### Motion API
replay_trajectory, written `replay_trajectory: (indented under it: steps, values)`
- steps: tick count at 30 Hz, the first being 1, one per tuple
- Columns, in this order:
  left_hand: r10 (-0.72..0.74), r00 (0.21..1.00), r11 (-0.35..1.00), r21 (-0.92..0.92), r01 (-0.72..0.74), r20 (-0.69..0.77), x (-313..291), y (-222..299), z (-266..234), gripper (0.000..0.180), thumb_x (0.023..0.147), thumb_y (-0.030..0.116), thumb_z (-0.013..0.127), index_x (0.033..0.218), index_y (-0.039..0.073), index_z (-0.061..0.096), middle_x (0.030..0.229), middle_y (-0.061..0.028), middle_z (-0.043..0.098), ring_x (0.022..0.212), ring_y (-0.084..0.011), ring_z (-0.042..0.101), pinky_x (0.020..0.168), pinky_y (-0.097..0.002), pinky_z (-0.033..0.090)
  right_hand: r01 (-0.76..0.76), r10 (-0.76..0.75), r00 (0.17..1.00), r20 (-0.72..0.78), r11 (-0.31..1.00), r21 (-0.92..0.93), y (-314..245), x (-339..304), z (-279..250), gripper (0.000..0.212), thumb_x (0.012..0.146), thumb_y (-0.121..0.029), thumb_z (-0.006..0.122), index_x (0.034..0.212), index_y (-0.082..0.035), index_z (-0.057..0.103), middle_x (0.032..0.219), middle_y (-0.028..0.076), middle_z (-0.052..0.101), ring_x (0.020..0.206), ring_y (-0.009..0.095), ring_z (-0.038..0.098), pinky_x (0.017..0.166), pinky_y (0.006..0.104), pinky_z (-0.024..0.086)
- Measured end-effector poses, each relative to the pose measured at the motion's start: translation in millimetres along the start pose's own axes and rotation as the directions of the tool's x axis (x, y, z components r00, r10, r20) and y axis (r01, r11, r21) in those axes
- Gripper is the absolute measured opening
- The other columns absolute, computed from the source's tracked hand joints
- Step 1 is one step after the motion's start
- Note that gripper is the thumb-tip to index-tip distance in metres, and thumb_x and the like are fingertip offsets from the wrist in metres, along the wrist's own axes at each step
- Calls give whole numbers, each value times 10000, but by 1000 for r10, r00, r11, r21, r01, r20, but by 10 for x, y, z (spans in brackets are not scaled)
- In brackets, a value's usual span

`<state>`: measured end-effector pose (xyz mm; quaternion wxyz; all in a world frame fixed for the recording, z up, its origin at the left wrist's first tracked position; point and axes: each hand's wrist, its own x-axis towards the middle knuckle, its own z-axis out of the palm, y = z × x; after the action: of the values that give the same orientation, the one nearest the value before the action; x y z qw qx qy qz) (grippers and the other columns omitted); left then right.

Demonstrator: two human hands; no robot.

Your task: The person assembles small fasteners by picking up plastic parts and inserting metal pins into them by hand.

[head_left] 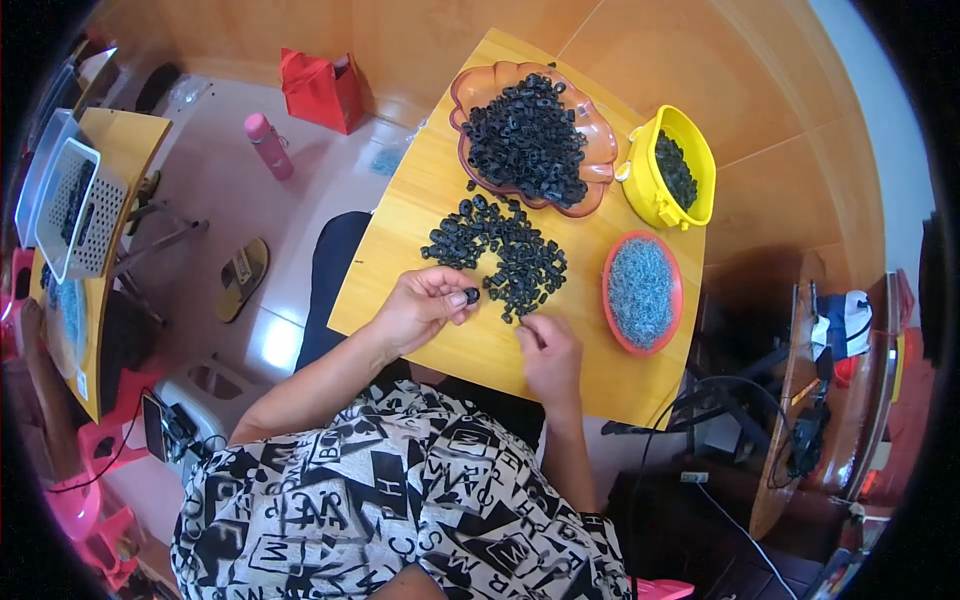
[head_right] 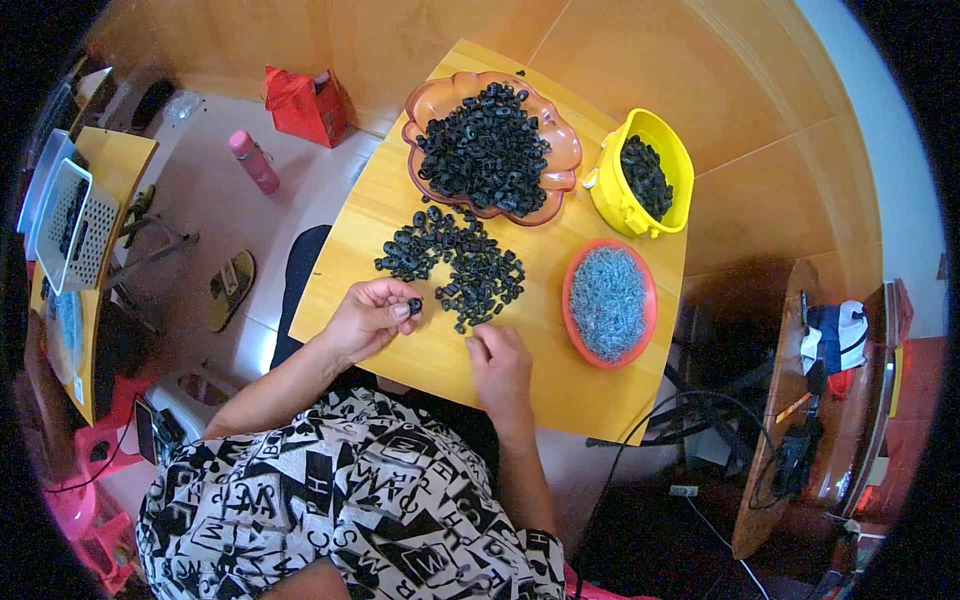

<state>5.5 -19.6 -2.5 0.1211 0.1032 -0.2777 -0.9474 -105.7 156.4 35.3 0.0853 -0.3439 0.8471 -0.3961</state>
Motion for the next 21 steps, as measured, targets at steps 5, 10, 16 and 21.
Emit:
replay_trajectory:
  steps: [5, 10, 16, 21]
  values:
    - [-6, 1000, 1000, 28, 7, -9, -9, -22, 1, 138, 829, -7, 581, 965, -23, 596, 847, -84, 626, 708, -127, 572, 642, -224, 465, 114, -128, 991, -35, 957, -265, -121, 21, 228, 143, 705, -99, 699, 789, -23, 612, 700, 127, 568, 592, 269, 579, 542, 350, 466]
    - [4, 1000, 999, 38, -4, 0, -9, -41, 1, 157, 830, -9, 579, 985, -26, 595, 840, -88, 623, 703, -123, 568, 651, -224, 466, 152, -156, 987, 24, 897, -414, -157, 78, 221, 127, 727, -121, 672, 791, -26, 615, 721, 145, 581, 617, 328, 578, 562, 395, 468]
    - [11, 1000, 999, 51, -11, 6, -17, -27, -11, 158, 821, -9, 592, 977, -29, 600, 835, -90, 621, 696, -124, 566, 655, -227, 468, 69, -49, 996, 80, 961, -267, -201, 98, 142, 77, 775, -70, 617, 812, -3, 607, 751, 141, 602, 587, 233, 592, 532, 346, 470]
    - [-1, 1000, 997, 76, 0, 20, -12, -40, -37, 179, 800, 24, 629, 971, -21, 603, 846, -95, 628, 715, -137, 583, 672, -240, 473, -305, 258, 950, 178, 890, 338, -297, 117, 164, 93, 864, -41, 533, 914, 27, 573, 756, 97, 608, 569, 116, 563, 484, 250, 460]
